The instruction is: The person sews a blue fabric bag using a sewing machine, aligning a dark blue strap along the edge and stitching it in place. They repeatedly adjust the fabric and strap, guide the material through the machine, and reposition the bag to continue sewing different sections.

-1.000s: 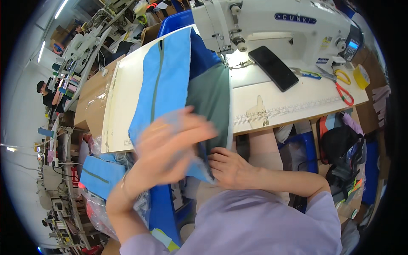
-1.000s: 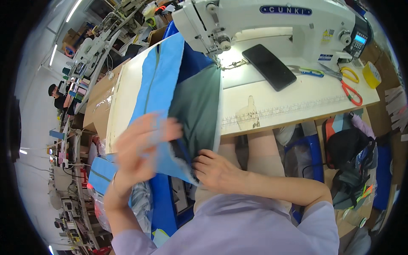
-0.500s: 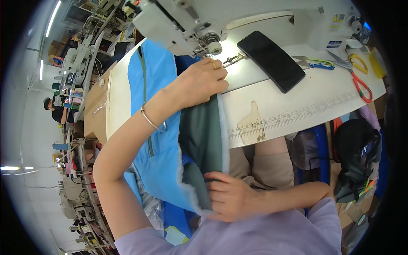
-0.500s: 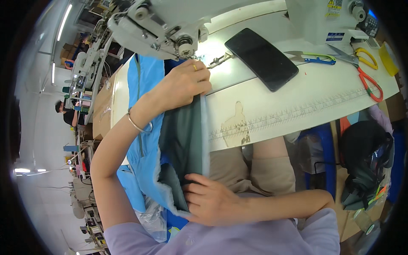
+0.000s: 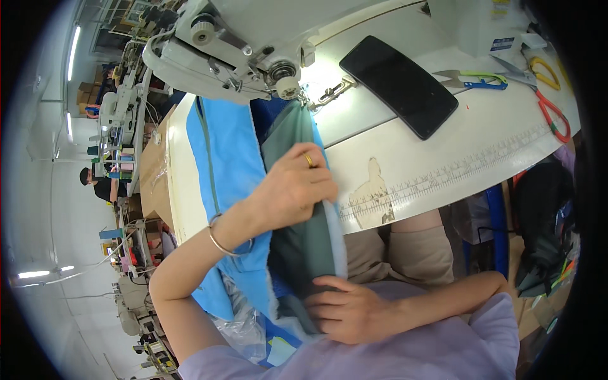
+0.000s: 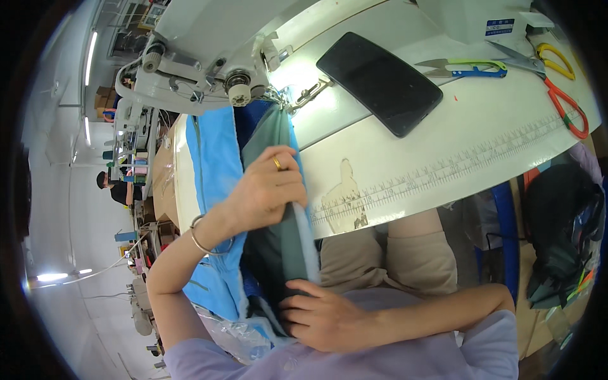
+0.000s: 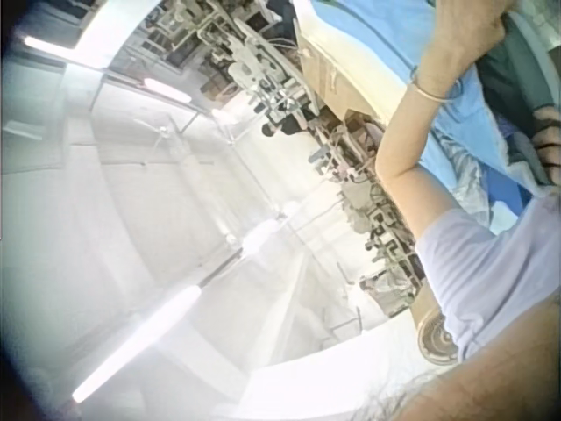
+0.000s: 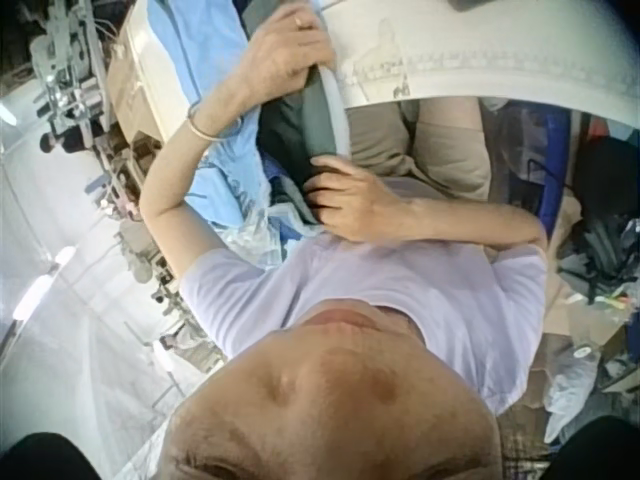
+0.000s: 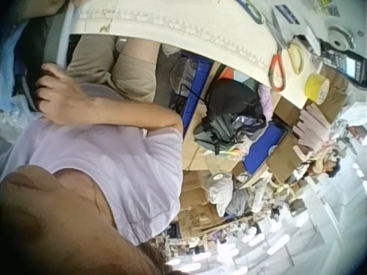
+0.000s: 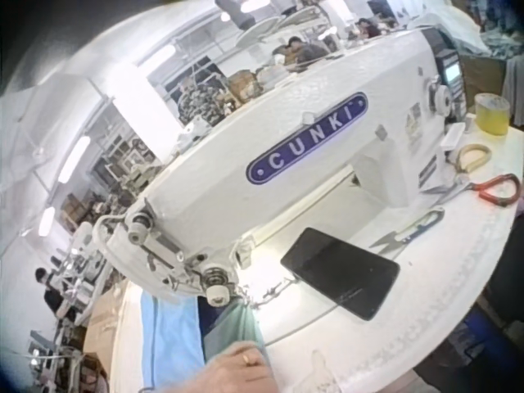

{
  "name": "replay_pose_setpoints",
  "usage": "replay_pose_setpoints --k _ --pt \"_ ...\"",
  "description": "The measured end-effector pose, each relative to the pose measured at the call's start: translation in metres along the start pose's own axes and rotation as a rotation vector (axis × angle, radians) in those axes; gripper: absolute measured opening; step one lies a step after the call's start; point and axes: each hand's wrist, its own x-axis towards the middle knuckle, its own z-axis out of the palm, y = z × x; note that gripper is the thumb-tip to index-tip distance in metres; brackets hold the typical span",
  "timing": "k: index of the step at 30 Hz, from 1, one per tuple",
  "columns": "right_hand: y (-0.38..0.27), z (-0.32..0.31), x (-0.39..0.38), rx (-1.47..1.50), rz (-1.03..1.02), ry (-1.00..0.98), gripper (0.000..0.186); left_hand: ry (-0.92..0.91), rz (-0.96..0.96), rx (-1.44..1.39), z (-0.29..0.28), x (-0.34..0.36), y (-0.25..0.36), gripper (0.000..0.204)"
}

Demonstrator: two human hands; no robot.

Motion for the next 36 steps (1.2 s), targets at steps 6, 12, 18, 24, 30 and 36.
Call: replay_pose_setpoints --k 6,12,18,24,30,36 --pt "0.017 0.004 -0.030 0.006 0.090 -0.037 0.016 0.270 -0.136 0.071 0.014 -0.009 0.012 0.038" --pt "0.023 0.004 -0.035 -0.006 0.103 -0.058 0.020 0.277 -0.296 0.157 0.012 -0.033 0.011 0.042" --pt "0.023 0.002 -0.030 -0.003 0.094 -0.088 0.020 0.180 -0.263 0.174 0.010 -0.032 0.011 0.046" --pt "0.018 -0.001 -0.027 0.085 0.139 -0.128 0.022 0.227 -0.229 0.150 0.011 -0.036 0.004 0.045" --pt "0.022 -0.003 -0.021 0.197 0.213 -0.109 0.020 0.262 -0.167 0.118 0.007 -0.032 -0.009 0.041" --pt "0.035 -0.014 -0.001 0.145 0.131 -0.148 0.022 0.213 -0.150 0.103 -0.004 -0.029 -0.032 0.036"
